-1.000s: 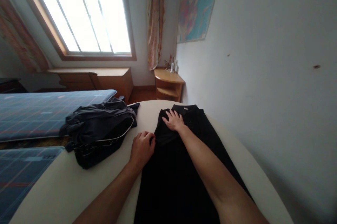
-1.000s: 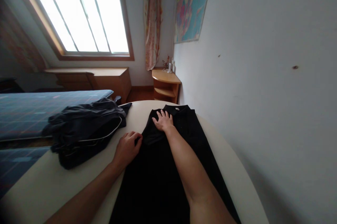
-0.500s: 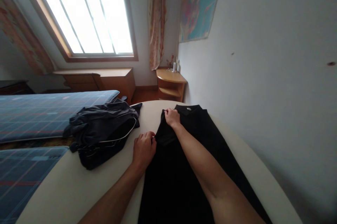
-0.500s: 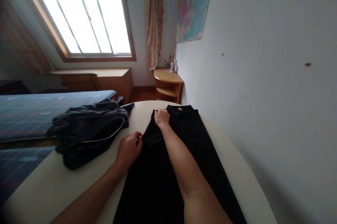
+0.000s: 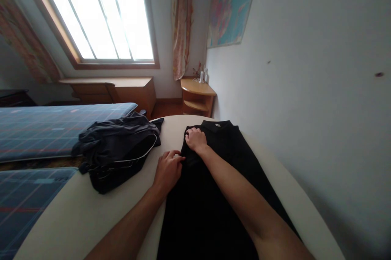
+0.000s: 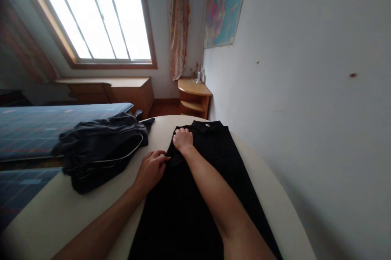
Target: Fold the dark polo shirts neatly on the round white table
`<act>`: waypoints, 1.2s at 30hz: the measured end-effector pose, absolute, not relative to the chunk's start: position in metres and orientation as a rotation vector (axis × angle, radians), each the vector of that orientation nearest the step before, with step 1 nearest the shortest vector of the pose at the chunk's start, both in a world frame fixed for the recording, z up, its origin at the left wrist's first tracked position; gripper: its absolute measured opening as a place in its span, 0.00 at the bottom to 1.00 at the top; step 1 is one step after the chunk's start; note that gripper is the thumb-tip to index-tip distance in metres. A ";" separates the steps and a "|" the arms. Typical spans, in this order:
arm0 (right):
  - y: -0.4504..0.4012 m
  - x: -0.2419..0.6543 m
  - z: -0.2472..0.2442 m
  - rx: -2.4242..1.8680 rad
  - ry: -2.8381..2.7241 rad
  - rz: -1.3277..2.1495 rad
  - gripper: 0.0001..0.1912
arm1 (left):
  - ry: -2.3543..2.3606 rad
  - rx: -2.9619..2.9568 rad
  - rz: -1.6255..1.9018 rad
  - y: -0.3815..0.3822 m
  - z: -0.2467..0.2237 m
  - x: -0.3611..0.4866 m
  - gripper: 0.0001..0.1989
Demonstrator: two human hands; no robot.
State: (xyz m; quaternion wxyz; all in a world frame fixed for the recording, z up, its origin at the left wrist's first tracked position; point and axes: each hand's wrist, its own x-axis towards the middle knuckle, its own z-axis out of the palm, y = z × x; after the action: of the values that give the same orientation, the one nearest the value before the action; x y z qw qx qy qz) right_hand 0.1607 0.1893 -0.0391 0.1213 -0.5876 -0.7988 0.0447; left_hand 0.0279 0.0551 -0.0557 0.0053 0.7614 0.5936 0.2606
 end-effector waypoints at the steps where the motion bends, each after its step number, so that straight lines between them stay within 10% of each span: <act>1: 0.189 0.161 -0.041 -1.713 -2.357 0.158 0.24 | 1.840 2.393 0.814 0.055 -0.055 0.028 0.16; 36: 0.158 0.146 -0.004 -1.901 -2.196 0.320 0.31 | 2.110 2.277 0.751 0.037 -0.039 0.038 0.07</act>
State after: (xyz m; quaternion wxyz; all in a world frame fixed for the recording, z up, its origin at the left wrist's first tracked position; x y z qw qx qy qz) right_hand 0.1459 0.1575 -0.0044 0.1094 -0.6467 -0.7470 0.1087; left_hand 0.0384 0.0374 -0.0389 -0.0262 0.7126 0.6605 0.2351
